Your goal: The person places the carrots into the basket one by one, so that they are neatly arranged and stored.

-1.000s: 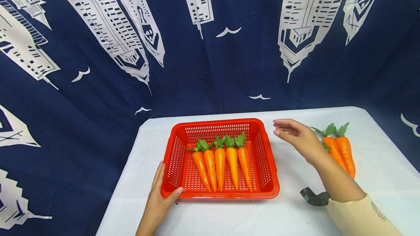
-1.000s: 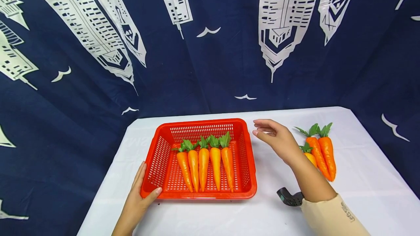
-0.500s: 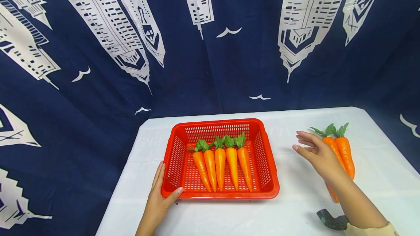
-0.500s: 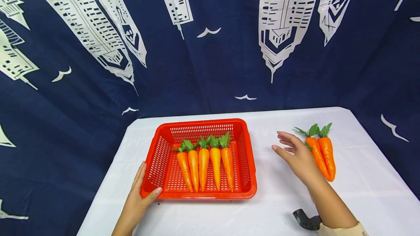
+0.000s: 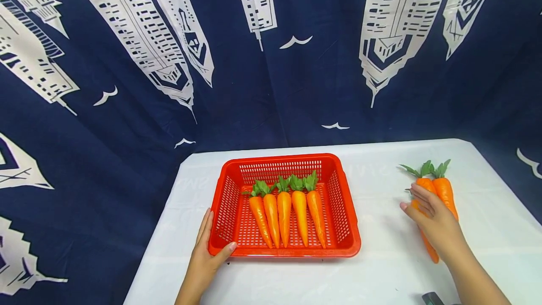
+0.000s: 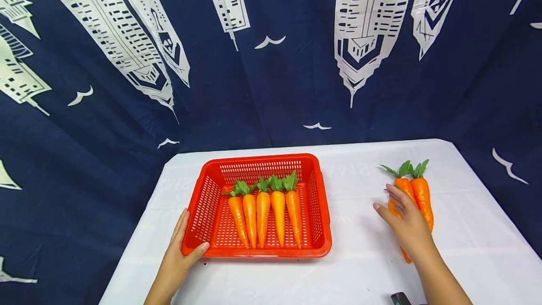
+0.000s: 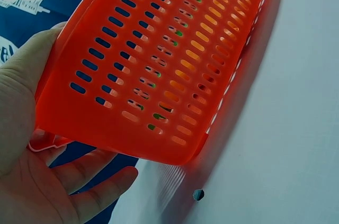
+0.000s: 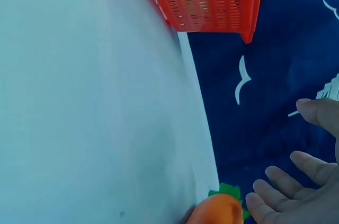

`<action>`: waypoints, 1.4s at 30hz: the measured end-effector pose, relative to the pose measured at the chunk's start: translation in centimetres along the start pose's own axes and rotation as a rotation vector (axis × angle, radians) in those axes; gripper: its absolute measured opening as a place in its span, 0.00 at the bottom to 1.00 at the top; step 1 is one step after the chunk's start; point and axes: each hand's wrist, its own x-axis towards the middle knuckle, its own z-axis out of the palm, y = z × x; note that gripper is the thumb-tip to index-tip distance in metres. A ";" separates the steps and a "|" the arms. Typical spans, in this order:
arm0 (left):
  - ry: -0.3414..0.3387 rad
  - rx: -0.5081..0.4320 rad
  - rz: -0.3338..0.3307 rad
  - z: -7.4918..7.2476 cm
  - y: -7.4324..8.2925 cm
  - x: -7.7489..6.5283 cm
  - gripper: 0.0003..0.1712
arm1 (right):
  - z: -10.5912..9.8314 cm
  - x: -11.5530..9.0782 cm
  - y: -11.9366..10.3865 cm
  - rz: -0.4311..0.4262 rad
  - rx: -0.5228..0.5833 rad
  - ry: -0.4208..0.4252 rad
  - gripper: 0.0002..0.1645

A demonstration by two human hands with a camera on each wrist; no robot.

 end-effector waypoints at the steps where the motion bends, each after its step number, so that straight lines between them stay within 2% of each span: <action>1: -0.001 -0.001 -0.002 0.0 0.1 0.0 0.60 | 0.0 -0.1 0.1 0.022 0.003 0.004 0.53; 5: -0.004 -0.006 0.005 -0.1 0.2 -0.1 0.60 | 0.1 -0.6 0.4 0.085 0.024 0.033 0.53; 10: -0.001 0.006 -0.011 0.0 0.1 0.0 0.61 | 0.0 -0.7 1.6 0.082 0.013 0.063 0.51; 16: 0.004 0.011 -0.017 0.0 0.1 0.1 0.61 | -0.3 -0.5 2.5 0.131 0.035 0.058 0.49; 22: 0.001 0.011 0.003 0.0 0.1 0.0 0.60 | -0.4 -0.5 3.0 0.168 0.028 0.049 0.53; 29: -0.003 0.015 0.015 -0.1 0.2 -0.2 0.60 | 0.0 -0.4 3.0 0.106 -0.010 0.030 0.51; 38: 0.001 -0.014 0.029 0.0 0.1 -0.2 0.59 | 0.7 0.2 2.9 0.117 -0.106 0.021 0.53; 42: 0.004 -0.015 0.018 0.0 0.1 -0.1 0.59 | 1.1 0.6 3.1 0.078 -0.137 0.015 0.51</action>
